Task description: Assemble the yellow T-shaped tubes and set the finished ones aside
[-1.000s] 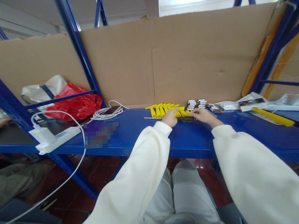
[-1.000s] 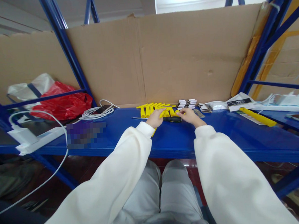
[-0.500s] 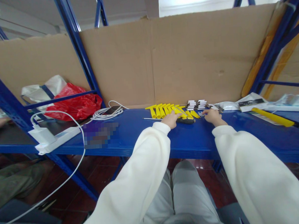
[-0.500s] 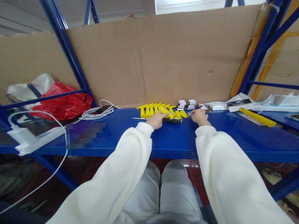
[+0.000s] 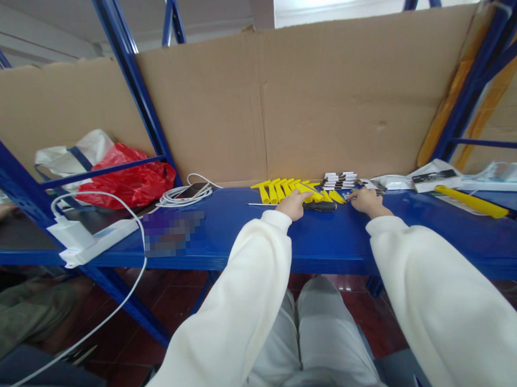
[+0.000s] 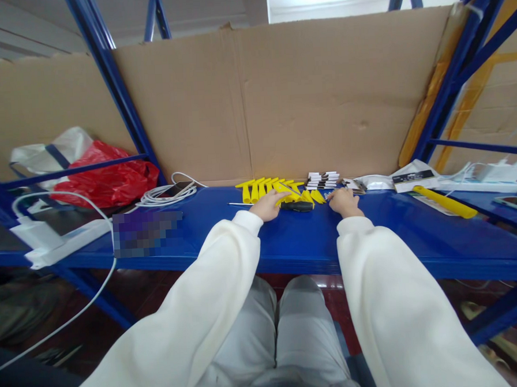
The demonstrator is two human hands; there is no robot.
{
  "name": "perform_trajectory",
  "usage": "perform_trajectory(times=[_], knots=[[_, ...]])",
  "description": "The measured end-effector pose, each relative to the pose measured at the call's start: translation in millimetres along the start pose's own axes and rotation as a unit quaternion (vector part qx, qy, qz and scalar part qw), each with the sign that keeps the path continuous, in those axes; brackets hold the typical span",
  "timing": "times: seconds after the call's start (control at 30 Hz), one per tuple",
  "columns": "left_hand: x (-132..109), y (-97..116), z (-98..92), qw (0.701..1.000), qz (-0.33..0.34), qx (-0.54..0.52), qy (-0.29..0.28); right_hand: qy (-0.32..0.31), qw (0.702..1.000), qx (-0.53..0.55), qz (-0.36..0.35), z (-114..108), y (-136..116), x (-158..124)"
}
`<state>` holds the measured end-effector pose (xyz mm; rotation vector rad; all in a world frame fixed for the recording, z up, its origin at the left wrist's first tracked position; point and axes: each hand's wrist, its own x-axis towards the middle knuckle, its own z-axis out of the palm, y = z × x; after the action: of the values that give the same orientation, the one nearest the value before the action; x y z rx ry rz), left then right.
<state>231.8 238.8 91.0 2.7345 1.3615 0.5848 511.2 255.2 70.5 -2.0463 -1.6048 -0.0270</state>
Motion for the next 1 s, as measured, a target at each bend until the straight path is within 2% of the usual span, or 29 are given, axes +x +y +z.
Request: perform_trajectory(times=[0.17, 0.43, 0.67, 0.9, 1.0], knots=[[1, -2, 2.4, 1.0, -0.002, -0.029, 0.012, -0.031, 0.999, -0.023, 0.003, -8, -6, -3], [0, 0, 0.0, 1.0, 0.005, -0.023, -0.005, -0.03, 0.992, -0.11, -0.043, -11, -12, -8], [-3, 5, -4.2, 1.0, 0.001, -0.023, -0.012, -0.043, 0.996, -0.076, -0.003, -3, -10, 0], [-3, 6, -4.0, 1.0, 0.002, -0.022, -0.015, -0.041, 0.998, -0.043, 0.007, 2, -8, 5], [-3, 5, -3.3, 1.0, 0.007, -0.021, -0.014, -0.013, 1.0, -0.021, -0.008, 4, -7, 7]])
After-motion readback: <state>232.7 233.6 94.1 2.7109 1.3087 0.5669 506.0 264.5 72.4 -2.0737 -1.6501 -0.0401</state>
